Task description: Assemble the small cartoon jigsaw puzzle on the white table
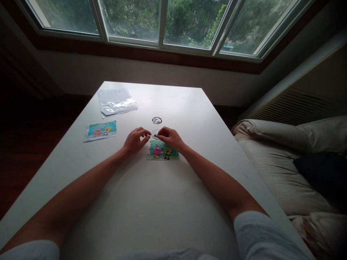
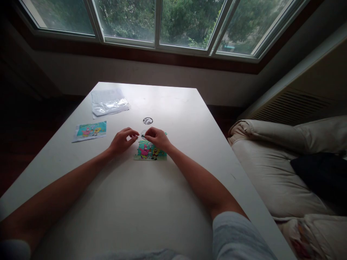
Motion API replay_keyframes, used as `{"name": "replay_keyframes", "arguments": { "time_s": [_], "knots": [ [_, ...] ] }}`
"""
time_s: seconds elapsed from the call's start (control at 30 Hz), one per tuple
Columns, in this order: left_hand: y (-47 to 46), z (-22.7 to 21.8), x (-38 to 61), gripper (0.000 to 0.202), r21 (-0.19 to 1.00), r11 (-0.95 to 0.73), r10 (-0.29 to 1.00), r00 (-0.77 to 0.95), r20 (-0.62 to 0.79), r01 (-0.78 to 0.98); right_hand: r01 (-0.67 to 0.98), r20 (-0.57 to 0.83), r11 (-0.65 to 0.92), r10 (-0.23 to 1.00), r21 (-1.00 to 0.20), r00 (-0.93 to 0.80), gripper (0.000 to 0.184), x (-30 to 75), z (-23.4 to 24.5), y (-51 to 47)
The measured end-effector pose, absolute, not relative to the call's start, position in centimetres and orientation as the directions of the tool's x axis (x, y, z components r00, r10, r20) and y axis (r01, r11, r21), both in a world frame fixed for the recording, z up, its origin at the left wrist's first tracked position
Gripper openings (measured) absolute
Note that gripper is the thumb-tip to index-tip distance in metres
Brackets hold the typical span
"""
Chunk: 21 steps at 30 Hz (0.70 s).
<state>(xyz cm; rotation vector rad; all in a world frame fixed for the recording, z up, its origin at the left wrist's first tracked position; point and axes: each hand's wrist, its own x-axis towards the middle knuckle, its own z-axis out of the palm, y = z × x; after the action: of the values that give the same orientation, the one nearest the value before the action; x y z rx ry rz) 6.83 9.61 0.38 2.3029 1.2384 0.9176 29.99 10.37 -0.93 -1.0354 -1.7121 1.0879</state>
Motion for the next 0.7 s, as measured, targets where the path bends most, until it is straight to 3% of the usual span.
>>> {"name": "replay_keyframes", "arguments": {
  "time_s": [0.2,0.7],
  "knots": [
    [9.0,0.9,7.4,0.020,0.708,-0.521,0.850,0.364,0.380,0.478,0.223,0.197,0.283,0.919,-0.933,-0.342,0.030,29.1,-0.8,9.5],
    [9.8,-0.2,7.2,0.022,0.829,-0.379,0.916,0.296,0.272,0.412,0.149,0.186,0.247,0.922,-0.957,-0.339,0.020,29.1,-0.9,9.5]
  ]
}}
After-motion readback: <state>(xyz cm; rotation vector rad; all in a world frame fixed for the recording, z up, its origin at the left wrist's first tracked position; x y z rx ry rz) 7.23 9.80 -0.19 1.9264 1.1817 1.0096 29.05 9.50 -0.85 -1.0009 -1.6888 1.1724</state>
